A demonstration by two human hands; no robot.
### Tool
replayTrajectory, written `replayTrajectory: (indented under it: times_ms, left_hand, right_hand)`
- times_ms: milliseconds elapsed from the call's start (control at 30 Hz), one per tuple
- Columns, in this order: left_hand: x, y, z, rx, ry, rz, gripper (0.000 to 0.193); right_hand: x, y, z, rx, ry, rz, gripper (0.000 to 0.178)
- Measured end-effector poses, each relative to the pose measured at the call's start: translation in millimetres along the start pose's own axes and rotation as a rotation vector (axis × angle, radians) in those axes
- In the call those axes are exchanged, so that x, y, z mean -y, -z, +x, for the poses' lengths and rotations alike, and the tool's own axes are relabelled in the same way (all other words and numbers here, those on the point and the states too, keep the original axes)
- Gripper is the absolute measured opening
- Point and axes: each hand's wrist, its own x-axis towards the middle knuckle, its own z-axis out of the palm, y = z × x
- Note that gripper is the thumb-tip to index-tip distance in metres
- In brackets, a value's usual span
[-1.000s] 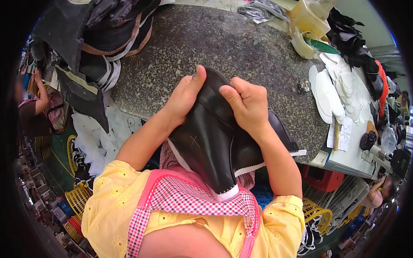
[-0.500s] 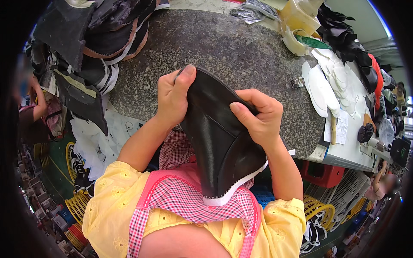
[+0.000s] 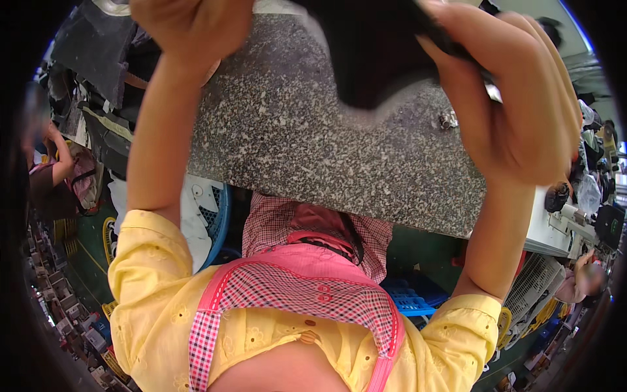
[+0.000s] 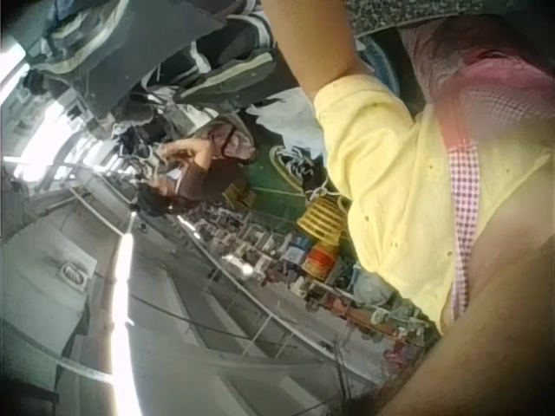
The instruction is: Assembling shoe components by hand, including lining and outer leather parts.
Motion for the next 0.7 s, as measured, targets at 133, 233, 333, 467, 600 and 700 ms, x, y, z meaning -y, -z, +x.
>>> replayTrajectory:
  times_ms: [133,233,333,467,600,700]
  left_hand:
    - [56.3,-30.2,-64.0,0.156,-0.359,0.549,0.022]
    - [70.7,-68.0,-167.8,0.462,-0.054,0.544,0.035]
    - [50.5,-77.5,-206.4,0.481,0.181,0.491,0.038]
    - [20.9,-72.3,-181.9,0.619,0.315,0.418,0.047]
    - [18.0,-99.6,-195.2,0.568,0.481,0.22,0.05]
    - [26.1,-91.9,-214.3,0.59,0.441,0.287,0.047]
  right_hand:
    - [11.4,-68.0,-69.8,0.254,0.008,-0.109,0.016]
    - [76.4,-104.6,-133.7,0.618,-0.056,0.067,0.016]
    - [101.0,-114.0,-147.8,0.686,-0.145,0.208,0.021]
    - [98.1,-112.7,-150.8,0.601,-0.436,0.514,0.032]
    - [112.4,-106.2,-153.1,0.697,-0.498,0.467,0.046]
    - [123.2,-102.6,-160.9,0.675,-0.505,0.405,0.049]
